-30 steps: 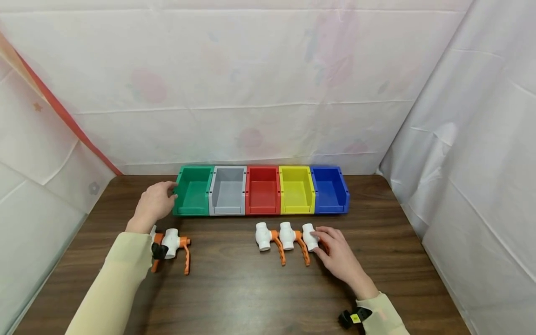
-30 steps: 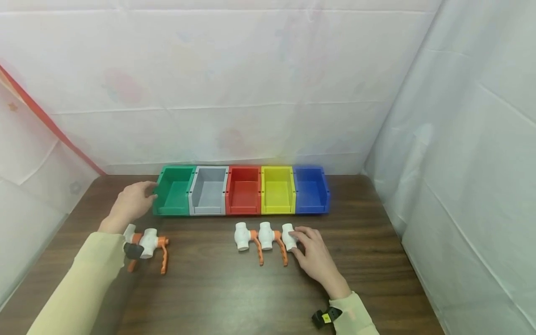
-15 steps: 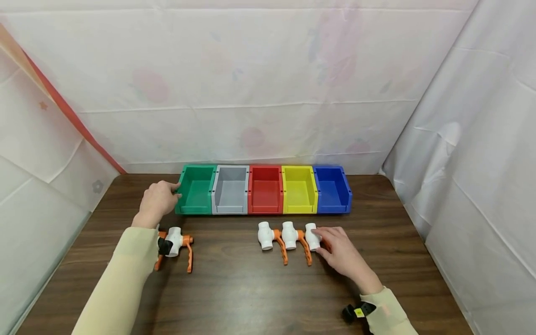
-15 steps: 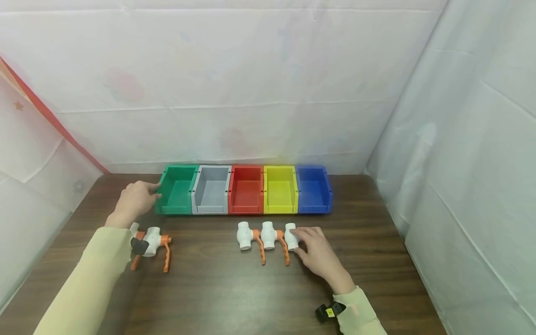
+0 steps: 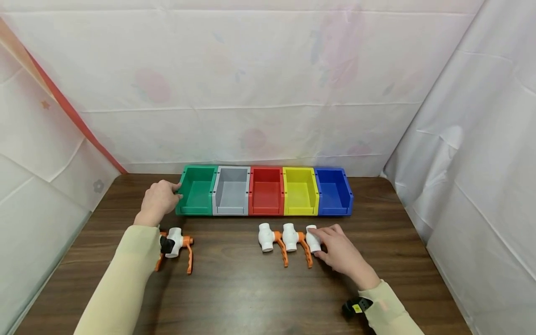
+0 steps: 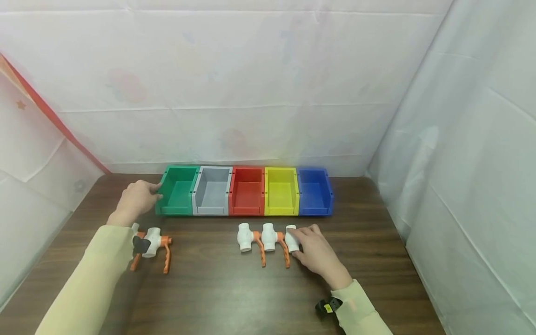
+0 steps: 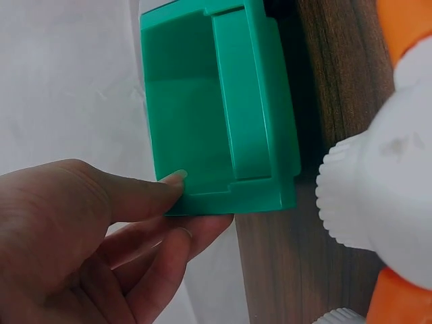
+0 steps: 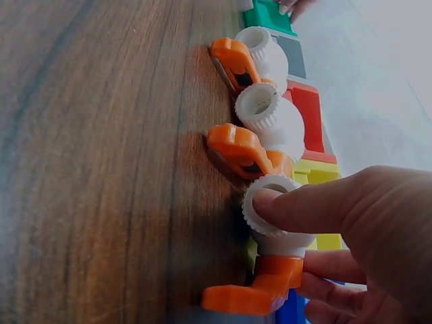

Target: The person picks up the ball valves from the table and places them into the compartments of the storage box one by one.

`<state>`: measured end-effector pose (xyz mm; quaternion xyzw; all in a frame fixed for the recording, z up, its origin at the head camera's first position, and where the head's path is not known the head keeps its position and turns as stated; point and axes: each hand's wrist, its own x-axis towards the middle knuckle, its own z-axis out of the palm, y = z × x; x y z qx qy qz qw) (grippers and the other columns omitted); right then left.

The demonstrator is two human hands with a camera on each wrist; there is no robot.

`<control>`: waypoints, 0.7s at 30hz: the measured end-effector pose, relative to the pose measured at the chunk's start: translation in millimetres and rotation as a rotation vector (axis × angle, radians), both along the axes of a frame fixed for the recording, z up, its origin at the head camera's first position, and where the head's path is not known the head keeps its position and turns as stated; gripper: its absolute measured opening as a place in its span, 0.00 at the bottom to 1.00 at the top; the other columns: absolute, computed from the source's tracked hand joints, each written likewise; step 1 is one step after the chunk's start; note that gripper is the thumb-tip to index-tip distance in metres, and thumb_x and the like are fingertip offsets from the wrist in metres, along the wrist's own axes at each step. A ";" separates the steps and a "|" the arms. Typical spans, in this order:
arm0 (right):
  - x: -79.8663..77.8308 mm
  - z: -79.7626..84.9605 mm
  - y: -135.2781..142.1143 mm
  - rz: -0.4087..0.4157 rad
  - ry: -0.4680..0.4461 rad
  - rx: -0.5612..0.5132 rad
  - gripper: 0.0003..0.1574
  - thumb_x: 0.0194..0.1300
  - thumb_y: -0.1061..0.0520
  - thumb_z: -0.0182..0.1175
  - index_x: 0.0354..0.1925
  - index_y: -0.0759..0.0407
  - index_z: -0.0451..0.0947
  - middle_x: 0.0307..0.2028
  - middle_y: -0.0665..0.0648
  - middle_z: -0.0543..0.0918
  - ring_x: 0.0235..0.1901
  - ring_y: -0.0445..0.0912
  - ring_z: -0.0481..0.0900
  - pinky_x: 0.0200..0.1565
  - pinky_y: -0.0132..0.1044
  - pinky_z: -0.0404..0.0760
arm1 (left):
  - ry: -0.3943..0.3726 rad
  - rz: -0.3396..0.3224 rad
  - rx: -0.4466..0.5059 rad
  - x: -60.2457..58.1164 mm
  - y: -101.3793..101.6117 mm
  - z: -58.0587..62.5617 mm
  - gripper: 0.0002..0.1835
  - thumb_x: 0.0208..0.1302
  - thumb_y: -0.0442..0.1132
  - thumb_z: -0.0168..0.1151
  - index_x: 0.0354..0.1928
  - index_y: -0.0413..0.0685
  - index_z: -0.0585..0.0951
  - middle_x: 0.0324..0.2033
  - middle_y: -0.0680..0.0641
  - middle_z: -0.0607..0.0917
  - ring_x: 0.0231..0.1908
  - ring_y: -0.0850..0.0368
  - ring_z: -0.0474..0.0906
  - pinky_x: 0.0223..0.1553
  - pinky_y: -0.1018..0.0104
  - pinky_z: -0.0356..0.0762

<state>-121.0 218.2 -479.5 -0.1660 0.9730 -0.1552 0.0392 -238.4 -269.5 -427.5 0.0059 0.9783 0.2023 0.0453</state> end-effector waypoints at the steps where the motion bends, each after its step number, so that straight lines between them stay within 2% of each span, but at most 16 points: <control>1: -0.2 0.4 -0.1 0.001 0.002 0.009 0.38 0.56 0.53 0.76 0.65 0.49 0.76 0.57 0.55 0.81 0.53 0.50 0.70 0.54 0.48 0.75 | -0.001 0.001 0.001 -0.2 1.0 0.4 0.26 0.70 0.37 0.61 0.67 0.37 0.72 0.61 0.26 0.73 0.41 0.32 0.78 0.31 0.52 0.77; 8: -2.7 -1.0 0.1 -0.008 -0.006 0.046 0.38 0.57 0.50 0.76 0.65 0.47 0.76 0.55 0.55 0.81 0.51 0.50 0.70 0.53 0.46 0.75 | 0.034 0.025 -0.002 -1.4 3.2 -0.9 0.24 0.69 0.35 0.60 0.65 0.35 0.74 0.59 0.27 0.75 0.47 0.28 0.76 0.38 0.44 0.77; 15: -1.3 -1.4 -0.2 -0.006 -0.007 0.038 0.37 0.58 0.51 0.75 0.65 0.46 0.76 0.55 0.56 0.80 0.52 0.51 0.71 0.55 0.49 0.75 | 0.014 0.034 0.021 1.1 0.8 -1.6 0.24 0.69 0.36 0.60 0.66 0.37 0.74 0.60 0.26 0.74 0.44 0.31 0.78 0.34 0.50 0.78; 21: -1.1 -4.1 2.5 0.013 0.027 0.028 0.35 0.58 0.51 0.74 0.64 0.44 0.78 0.54 0.57 0.80 0.51 0.52 0.72 0.54 0.49 0.76 | 0.026 0.036 0.007 2.1 3.3 1.0 0.25 0.69 0.37 0.62 0.66 0.37 0.74 0.60 0.27 0.74 0.47 0.27 0.76 0.38 0.42 0.78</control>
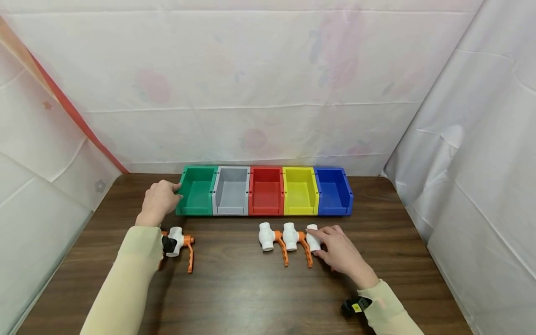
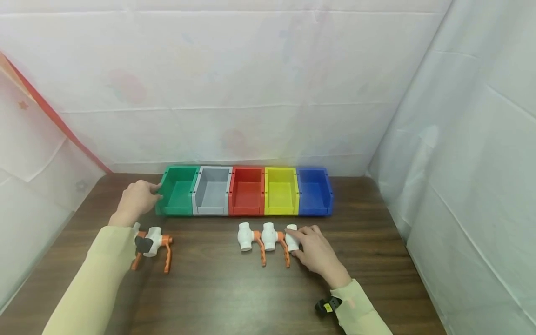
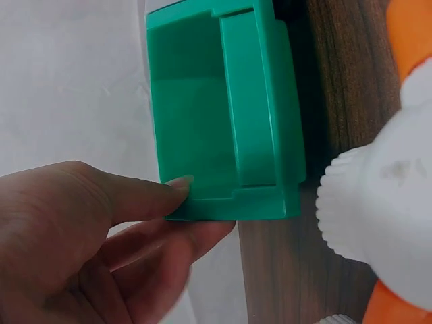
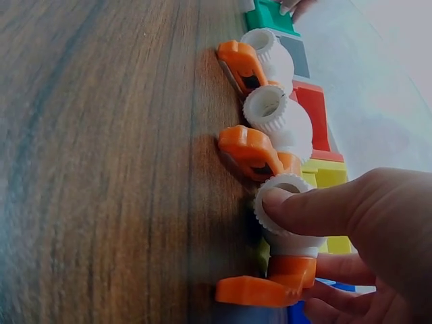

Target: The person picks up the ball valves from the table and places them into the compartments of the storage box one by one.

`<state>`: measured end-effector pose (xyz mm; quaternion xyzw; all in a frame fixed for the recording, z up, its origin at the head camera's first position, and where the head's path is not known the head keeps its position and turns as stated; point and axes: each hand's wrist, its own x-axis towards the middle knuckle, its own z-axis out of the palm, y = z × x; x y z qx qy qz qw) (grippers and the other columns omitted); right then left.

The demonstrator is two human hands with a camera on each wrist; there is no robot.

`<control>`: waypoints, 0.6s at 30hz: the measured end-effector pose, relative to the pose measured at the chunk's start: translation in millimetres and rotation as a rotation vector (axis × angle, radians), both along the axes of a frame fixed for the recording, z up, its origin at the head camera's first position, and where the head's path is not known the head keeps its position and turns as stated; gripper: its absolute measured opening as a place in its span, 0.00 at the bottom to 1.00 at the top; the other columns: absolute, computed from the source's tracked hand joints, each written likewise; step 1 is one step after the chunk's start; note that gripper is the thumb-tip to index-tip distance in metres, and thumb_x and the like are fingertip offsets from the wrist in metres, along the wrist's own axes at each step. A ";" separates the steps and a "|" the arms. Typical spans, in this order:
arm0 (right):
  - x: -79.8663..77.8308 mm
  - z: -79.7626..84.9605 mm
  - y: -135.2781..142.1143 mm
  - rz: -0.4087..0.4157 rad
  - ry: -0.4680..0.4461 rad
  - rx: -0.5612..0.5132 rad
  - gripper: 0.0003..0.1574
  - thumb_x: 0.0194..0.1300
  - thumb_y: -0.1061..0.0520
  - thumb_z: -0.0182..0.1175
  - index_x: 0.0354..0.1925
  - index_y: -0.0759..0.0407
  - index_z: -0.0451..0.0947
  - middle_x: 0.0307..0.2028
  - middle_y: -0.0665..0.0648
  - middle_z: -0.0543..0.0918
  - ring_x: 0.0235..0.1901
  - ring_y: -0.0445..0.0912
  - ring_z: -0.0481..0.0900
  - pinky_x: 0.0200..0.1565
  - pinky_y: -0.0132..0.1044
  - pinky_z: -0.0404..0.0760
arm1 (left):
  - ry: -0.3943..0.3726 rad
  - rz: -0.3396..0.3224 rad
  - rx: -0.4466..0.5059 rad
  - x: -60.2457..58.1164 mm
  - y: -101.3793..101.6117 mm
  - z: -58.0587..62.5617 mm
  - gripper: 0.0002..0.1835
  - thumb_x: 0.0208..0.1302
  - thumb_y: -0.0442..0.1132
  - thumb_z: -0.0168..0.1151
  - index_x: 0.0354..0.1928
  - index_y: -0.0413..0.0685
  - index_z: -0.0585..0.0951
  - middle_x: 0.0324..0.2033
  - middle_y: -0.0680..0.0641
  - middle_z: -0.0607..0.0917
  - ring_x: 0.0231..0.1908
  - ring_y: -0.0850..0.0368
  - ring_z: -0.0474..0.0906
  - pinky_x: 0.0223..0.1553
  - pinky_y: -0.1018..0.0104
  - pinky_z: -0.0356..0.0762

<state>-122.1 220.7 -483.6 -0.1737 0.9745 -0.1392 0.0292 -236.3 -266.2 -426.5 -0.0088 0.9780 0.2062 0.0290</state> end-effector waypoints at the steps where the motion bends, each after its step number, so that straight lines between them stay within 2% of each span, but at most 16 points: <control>1: -0.2 -0.5 -0.1 0.001 0.006 -0.003 0.35 0.58 0.51 0.75 0.64 0.44 0.78 0.54 0.56 0.80 0.51 0.52 0.72 0.54 0.49 0.76 | -0.001 0.003 -0.002 0.8 0.0 0.9 0.25 0.69 0.37 0.62 0.66 0.38 0.74 0.60 0.27 0.75 0.45 0.28 0.76 0.36 0.43 0.78; 6: 0.7 -0.1 1.0 0.013 0.027 -0.020 0.36 0.56 0.53 0.76 0.63 0.45 0.79 0.52 0.56 0.81 0.51 0.52 0.72 0.53 0.50 0.76 | -0.020 0.017 -0.013 2.4 1.9 1.1 0.26 0.69 0.39 0.63 0.67 0.41 0.74 0.60 0.28 0.75 0.38 0.33 0.79 0.26 0.54 0.76; 13: 1.3 -0.3 4.3 -0.003 0.039 -0.049 0.34 0.56 0.54 0.75 0.62 0.46 0.79 0.52 0.55 0.81 0.51 0.51 0.72 0.53 0.49 0.76 | -0.012 0.024 -0.017 2.1 3.3 0.0 0.27 0.69 0.40 0.64 0.67 0.41 0.73 0.61 0.28 0.74 0.47 0.28 0.76 0.31 0.48 0.78; 18: -1.0 -1.3 7.3 -0.013 0.084 -0.098 0.36 0.53 0.54 0.76 0.61 0.47 0.80 0.50 0.54 0.82 0.49 0.50 0.72 0.50 0.47 0.77 | -0.004 0.029 -0.010 3.2 1.8 1.3 0.26 0.69 0.40 0.64 0.66 0.40 0.74 0.60 0.28 0.74 0.38 0.34 0.79 0.26 0.54 0.77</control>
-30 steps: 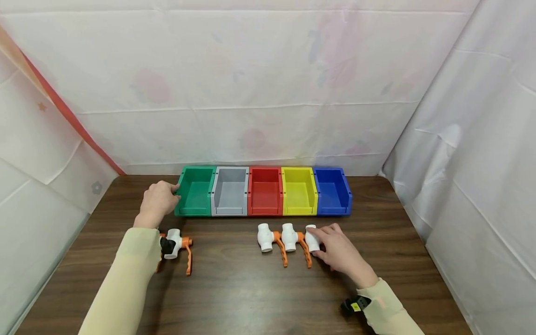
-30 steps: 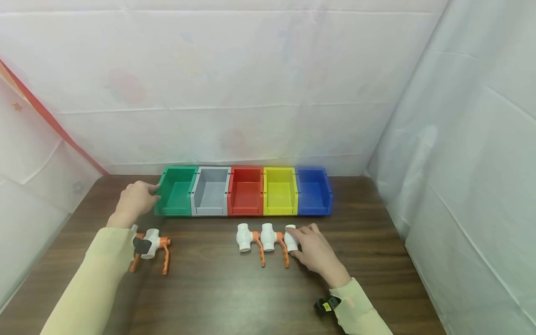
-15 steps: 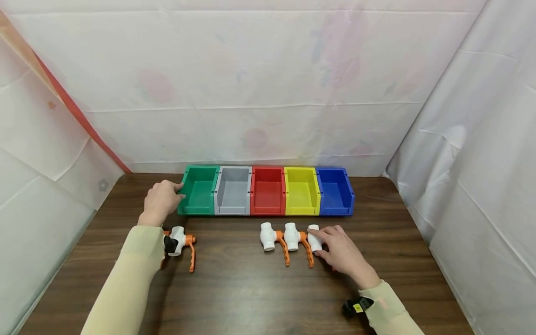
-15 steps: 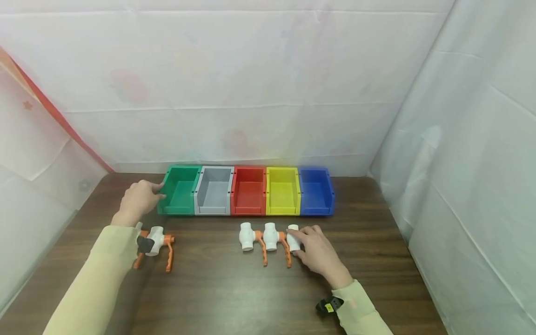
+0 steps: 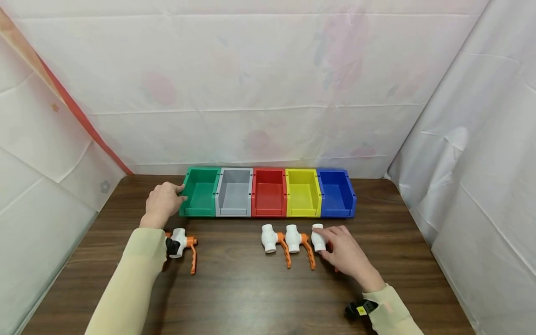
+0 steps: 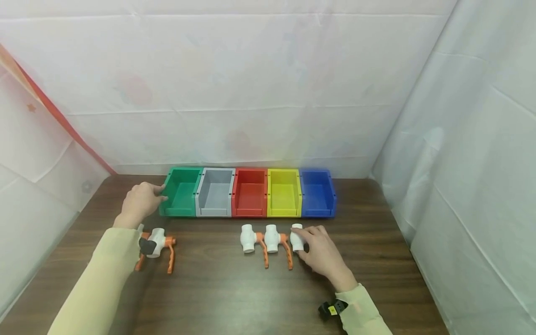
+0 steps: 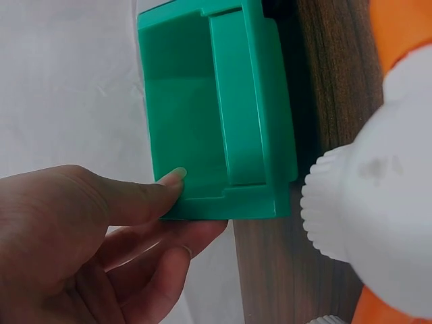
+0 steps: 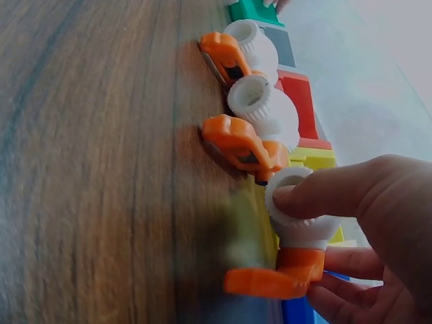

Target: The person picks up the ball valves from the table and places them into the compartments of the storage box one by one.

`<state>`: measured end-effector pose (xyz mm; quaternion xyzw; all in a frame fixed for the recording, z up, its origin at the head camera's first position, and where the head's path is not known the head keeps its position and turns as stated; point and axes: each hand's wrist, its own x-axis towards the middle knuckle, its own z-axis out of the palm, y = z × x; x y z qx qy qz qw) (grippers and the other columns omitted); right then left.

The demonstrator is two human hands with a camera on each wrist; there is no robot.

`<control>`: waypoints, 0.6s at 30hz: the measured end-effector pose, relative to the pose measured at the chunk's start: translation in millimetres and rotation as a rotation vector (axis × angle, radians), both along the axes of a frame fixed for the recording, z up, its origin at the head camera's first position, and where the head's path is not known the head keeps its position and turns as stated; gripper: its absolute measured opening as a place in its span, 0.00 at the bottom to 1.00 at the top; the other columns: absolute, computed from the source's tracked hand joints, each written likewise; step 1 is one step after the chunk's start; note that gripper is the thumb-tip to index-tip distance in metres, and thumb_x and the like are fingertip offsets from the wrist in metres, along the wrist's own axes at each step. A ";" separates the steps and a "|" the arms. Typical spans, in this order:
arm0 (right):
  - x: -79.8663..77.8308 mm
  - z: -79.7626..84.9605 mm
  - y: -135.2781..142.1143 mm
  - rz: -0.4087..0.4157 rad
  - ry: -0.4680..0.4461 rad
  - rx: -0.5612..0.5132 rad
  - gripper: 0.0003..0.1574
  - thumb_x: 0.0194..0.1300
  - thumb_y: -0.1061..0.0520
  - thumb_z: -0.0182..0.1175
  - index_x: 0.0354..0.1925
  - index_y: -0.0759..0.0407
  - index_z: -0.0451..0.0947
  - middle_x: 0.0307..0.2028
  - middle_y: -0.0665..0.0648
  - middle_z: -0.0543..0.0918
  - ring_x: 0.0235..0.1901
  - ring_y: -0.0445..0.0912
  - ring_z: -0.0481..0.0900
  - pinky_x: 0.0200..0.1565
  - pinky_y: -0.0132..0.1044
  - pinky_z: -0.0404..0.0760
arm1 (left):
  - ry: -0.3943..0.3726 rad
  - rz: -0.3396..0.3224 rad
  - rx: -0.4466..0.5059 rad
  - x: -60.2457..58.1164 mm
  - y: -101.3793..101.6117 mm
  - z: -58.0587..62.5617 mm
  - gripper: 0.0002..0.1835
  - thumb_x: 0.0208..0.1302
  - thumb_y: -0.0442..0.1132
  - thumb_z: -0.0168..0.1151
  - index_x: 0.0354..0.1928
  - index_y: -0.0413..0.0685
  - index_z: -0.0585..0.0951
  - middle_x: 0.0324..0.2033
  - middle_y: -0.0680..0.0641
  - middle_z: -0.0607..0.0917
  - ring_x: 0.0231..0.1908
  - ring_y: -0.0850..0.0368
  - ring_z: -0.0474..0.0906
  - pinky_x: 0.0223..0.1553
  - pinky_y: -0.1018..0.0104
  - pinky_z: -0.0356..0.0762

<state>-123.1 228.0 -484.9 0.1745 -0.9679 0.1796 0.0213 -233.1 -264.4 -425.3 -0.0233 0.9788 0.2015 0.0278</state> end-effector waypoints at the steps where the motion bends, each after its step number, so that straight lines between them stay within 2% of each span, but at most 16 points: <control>1: -0.1 0.6 1.0 -0.001 0.010 -0.007 0.36 0.53 0.54 0.76 0.61 0.47 0.80 0.50 0.54 0.82 0.49 0.50 0.72 0.50 0.47 0.77 | 0.001 0.001 0.006 0.1 -0.1 -0.2 0.26 0.69 0.40 0.64 0.66 0.40 0.74 0.60 0.28 0.75 0.36 0.36 0.80 0.24 0.55 0.76; 4: -0.6 3.7 3.5 -0.009 0.024 -0.018 0.37 0.53 0.54 0.76 0.62 0.47 0.79 0.50 0.53 0.82 0.48 0.50 0.71 0.48 0.47 0.76 | 0.006 0.005 0.021 0.5 -0.3 -0.9 0.25 0.69 0.39 0.64 0.65 0.39 0.75 0.60 0.29 0.75 0.31 0.40 0.79 0.22 0.59 0.72; 12: -3.8 11.7 7.5 -0.049 0.028 -0.047 0.38 0.53 0.55 0.77 0.63 0.47 0.78 0.52 0.56 0.81 0.51 0.52 0.72 0.50 0.51 0.77 | 0.001 0.015 0.030 0.9 -1.5 -3.1 0.25 0.69 0.39 0.63 0.66 0.40 0.75 0.60 0.29 0.76 0.25 0.46 0.77 0.20 0.60 0.69; 18: -6.3 17.0 9.9 -0.073 0.026 -0.063 0.38 0.53 0.55 0.77 0.63 0.49 0.77 0.54 0.58 0.80 0.53 0.55 0.71 0.52 0.54 0.77 | 0.014 0.008 0.023 0.1 -2.0 -2.8 0.24 0.69 0.38 0.64 0.65 0.40 0.76 0.60 0.30 0.76 0.29 0.41 0.79 0.21 0.59 0.70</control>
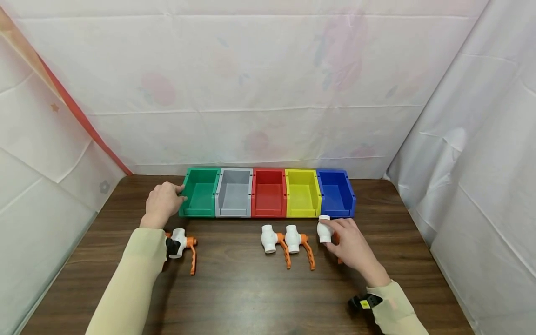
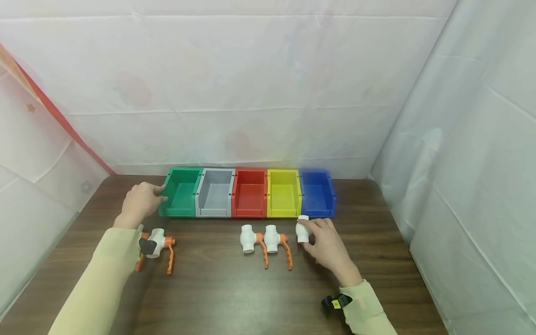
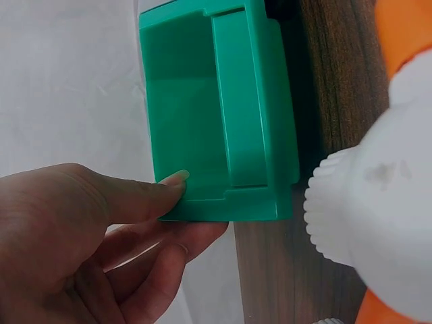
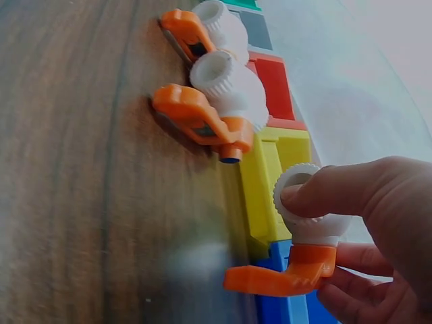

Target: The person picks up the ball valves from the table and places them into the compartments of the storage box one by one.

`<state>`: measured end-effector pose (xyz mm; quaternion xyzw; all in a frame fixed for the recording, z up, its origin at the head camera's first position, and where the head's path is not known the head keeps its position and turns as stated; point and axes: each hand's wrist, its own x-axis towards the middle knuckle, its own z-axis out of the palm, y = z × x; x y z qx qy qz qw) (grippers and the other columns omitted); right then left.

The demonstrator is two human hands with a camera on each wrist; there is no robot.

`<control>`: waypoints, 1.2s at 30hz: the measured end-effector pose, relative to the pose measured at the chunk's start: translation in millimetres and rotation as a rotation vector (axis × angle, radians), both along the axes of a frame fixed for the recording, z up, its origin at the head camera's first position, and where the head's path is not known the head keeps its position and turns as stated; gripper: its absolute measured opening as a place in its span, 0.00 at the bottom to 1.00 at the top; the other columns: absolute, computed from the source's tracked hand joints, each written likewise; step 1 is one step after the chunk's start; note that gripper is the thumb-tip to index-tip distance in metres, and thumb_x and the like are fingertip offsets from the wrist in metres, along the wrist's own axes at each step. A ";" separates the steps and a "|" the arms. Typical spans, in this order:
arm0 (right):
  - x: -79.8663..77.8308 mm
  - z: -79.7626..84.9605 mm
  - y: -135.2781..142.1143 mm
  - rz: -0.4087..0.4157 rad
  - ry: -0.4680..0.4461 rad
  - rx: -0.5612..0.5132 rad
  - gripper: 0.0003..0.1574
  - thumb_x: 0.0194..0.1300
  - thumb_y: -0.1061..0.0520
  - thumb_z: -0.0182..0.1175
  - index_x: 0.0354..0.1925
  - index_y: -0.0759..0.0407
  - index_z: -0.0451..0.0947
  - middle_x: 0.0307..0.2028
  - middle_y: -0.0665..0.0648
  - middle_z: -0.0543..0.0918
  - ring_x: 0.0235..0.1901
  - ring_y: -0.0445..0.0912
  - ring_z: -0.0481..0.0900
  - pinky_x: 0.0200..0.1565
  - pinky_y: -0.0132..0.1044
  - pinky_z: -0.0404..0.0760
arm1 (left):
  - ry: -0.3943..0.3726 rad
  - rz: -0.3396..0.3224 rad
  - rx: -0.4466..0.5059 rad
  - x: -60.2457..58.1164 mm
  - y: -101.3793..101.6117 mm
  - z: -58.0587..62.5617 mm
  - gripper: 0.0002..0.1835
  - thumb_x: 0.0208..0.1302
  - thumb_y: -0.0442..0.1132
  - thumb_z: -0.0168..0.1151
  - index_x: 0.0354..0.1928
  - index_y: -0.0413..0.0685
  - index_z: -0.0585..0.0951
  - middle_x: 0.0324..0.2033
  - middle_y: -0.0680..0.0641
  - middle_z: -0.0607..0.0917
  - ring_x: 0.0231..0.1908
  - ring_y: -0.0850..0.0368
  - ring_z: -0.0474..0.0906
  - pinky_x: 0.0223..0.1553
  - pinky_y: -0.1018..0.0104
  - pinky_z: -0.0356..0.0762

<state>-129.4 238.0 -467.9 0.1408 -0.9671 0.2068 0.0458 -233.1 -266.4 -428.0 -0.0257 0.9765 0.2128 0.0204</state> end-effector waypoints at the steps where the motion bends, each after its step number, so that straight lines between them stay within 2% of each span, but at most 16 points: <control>1: -0.6 1.6 0.6 -0.006 0.001 -0.003 0.38 0.53 0.55 0.77 0.63 0.49 0.77 0.54 0.58 0.80 0.54 0.55 0.71 0.52 0.55 0.77 | 0.002 -0.002 -0.002 -0.1 0.3 0.3 0.24 0.68 0.38 0.64 0.64 0.39 0.76 0.59 0.29 0.76 0.29 0.41 0.79 0.22 0.59 0.70; 8: -7.6 10.8 9.0 -0.031 0.024 -0.011 0.38 0.55 0.57 0.76 0.64 0.50 0.77 0.56 0.60 0.79 0.55 0.57 0.70 0.54 0.58 0.75 | -0.003 0.003 0.019 -0.4 0.8 -0.8 0.24 0.69 0.37 0.63 0.65 0.39 0.75 0.60 0.29 0.75 0.22 0.48 0.75 0.19 0.61 0.66; 18: -24.7 23.1 25.9 -0.080 0.080 -0.096 0.39 0.55 0.61 0.75 0.65 0.53 0.75 0.57 0.65 0.78 0.56 0.60 0.68 0.56 0.62 0.71 | -0.003 0.019 0.024 -1.1 1.1 -1.6 0.24 0.69 0.38 0.63 0.65 0.39 0.75 0.60 0.30 0.75 0.23 0.48 0.75 0.19 0.61 0.66; 21: -28.7 23.9 28.4 -0.097 0.081 -0.103 0.39 0.55 0.62 0.74 0.65 0.53 0.74 0.58 0.65 0.77 0.57 0.61 0.67 0.56 0.63 0.71 | -0.003 0.018 0.019 -1.0 1.4 -1.3 0.24 0.69 0.38 0.63 0.65 0.40 0.75 0.60 0.29 0.75 0.26 0.45 0.77 0.20 0.60 0.68; 28: -35.0 21.4 29.3 -0.128 0.081 -0.099 0.40 0.57 0.62 0.74 0.66 0.52 0.73 0.59 0.65 0.74 0.58 0.61 0.65 0.57 0.63 0.71 | 0.005 0.009 -0.016 -2.4 1.0 -0.4 0.25 0.68 0.39 0.64 0.65 0.41 0.76 0.60 0.29 0.75 0.41 0.30 0.78 0.30 0.50 0.77; 32: -39.5 19.1 30.0 -0.123 0.118 -0.093 0.41 0.57 0.63 0.74 0.67 0.52 0.72 0.58 0.66 0.73 0.56 0.61 0.65 0.54 0.61 0.72 | 0.012 0.009 -0.029 -1.9 0.8 0.5 0.25 0.68 0.39 0.65 0.65 0.42 0.76 0.60 0.29 0.75 0.42 0.29 0.77 0.32 0.46 0.78; 36: -44.3 20.0 30.7 -0.114 0.181 -0.106 0.41 0.55 0.64 0.74 0.66 0.54 0.73 0.56 0.67 0.73 0.55 0.63 0.65 0.53 0.61 0.73 | 0.015 0.007 -0.028 -2.3 0.1 -0.4 0.25 0.68 0.39 0.65 0.65 0.42 0.76 0.60 0.29 0.75 0.41 0.29 0.78 0.31 0.46 0.78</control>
